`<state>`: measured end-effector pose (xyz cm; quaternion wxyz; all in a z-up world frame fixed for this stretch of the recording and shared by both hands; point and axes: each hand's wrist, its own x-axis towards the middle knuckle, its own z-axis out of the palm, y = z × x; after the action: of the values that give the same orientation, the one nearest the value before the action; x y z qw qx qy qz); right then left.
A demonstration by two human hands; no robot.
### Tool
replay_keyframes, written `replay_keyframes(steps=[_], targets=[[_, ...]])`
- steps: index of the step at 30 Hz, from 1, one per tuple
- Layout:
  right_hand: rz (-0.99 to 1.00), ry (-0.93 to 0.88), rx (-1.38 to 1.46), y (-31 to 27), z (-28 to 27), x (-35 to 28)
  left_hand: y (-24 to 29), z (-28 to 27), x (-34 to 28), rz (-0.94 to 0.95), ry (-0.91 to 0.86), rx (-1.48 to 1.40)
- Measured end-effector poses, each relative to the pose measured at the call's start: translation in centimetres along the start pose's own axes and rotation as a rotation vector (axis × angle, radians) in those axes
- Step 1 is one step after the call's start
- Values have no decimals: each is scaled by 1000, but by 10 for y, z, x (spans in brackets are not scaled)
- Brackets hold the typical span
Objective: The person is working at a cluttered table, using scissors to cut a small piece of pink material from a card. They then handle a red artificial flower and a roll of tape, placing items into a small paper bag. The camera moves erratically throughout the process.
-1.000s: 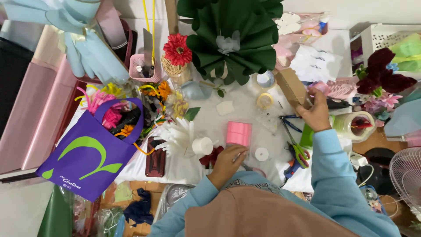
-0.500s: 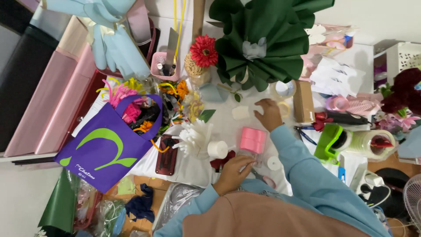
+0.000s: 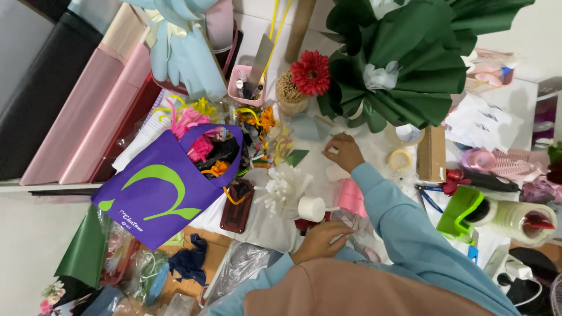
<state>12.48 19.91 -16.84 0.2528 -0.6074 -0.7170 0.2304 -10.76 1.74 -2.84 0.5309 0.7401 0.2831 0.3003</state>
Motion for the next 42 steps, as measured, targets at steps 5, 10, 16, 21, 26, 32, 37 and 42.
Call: replay_keyframes(steps=[5,10,16,21,26,32,37,42], targets=[[15,-69,-11,30,58,39,-12,3,-5,87,-117,-82],[194,96,333,-65,-52,30,4,-1,-5,33,-97,-93],[368,237,685,-120,-155,-65,5,15,-1,199,-23,-52],[134,297,453,-123,-178,-156,44,21,34,422,86,197],[157,420,518,-161,-197,-215,54,48,72,380,226,150],[389,752,670,-183,-199,-304,60,93,86,151,-218,-260],[777,1233,760,-154,-162,-433,76,150,67,-48,-496,-230],[1245,1855,532,-101,-34,-594,37,212,34,-159,-787,-139]])
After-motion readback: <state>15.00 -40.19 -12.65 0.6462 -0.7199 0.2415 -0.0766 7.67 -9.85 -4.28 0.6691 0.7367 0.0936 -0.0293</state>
